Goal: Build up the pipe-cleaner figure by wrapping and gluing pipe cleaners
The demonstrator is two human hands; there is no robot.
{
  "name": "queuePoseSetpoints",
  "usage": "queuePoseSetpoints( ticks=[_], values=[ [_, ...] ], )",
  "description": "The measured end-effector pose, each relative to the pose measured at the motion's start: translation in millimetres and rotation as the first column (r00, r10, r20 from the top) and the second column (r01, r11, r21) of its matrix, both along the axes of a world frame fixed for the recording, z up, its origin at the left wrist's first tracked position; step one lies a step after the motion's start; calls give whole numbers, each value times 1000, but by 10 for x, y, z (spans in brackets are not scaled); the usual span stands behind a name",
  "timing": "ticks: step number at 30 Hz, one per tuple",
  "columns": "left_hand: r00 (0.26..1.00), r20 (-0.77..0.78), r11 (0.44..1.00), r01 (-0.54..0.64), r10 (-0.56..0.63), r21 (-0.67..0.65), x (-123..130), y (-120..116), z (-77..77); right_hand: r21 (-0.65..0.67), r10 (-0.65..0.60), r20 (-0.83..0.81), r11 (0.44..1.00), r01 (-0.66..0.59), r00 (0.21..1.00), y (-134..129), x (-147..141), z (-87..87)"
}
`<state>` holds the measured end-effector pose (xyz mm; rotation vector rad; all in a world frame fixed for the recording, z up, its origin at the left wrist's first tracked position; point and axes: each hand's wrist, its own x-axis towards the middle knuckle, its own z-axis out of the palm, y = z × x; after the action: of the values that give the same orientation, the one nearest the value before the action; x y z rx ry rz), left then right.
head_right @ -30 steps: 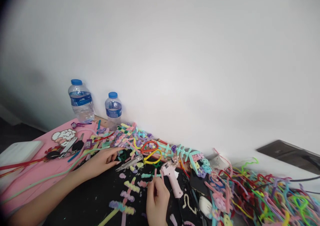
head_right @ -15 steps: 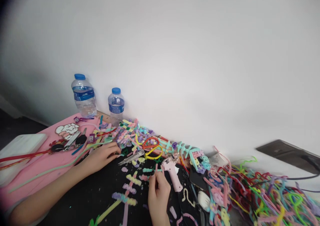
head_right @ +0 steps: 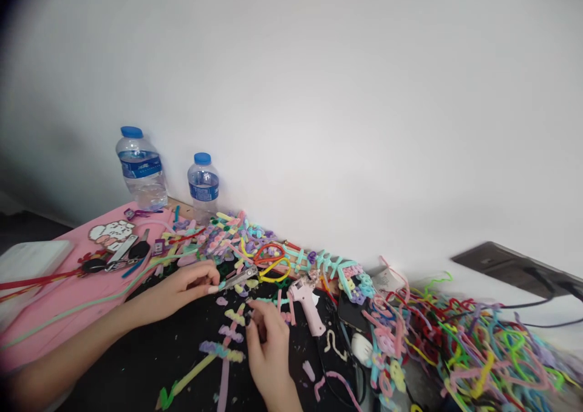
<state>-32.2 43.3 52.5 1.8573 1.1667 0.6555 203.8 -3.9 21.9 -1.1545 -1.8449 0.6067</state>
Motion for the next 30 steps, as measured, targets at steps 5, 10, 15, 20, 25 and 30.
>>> queuePoseSetpoints(
  ticks=[5, 10, 15, 20, 25, 30],
  values=[
    [987, 70, 981, 153, -146, -116, 209, -191, 67, -92, 96, -34, 991, -99, 995, -98, -105, -73],
    [983, 67, 975, 181, -174, -128, 321, -277, 70, -191, 104, -82, 974, -118, 991, -113, -162, -60],
    [982, 32, 975, 186, -184, -119, 330, -279, 30, -171, 145, -132, 971, -167, 981, -82, -179, -17],
    [974, 1, 967, 224, -226, -120, 326, -282, 12, -172, 109, -129, 976, -131, 986, -94, -173, -45],
    [957, -27, 957, 286, -287, -42, 335, -264, 26, -209, 159, -99, 962, -177, 982, -101, -173, -39],
    [941, -29, 940, 339, -338, 40, 320, -247, 21, -247, 208, -78, 944, -221, 975, -99, -178, -15]
  ],
)
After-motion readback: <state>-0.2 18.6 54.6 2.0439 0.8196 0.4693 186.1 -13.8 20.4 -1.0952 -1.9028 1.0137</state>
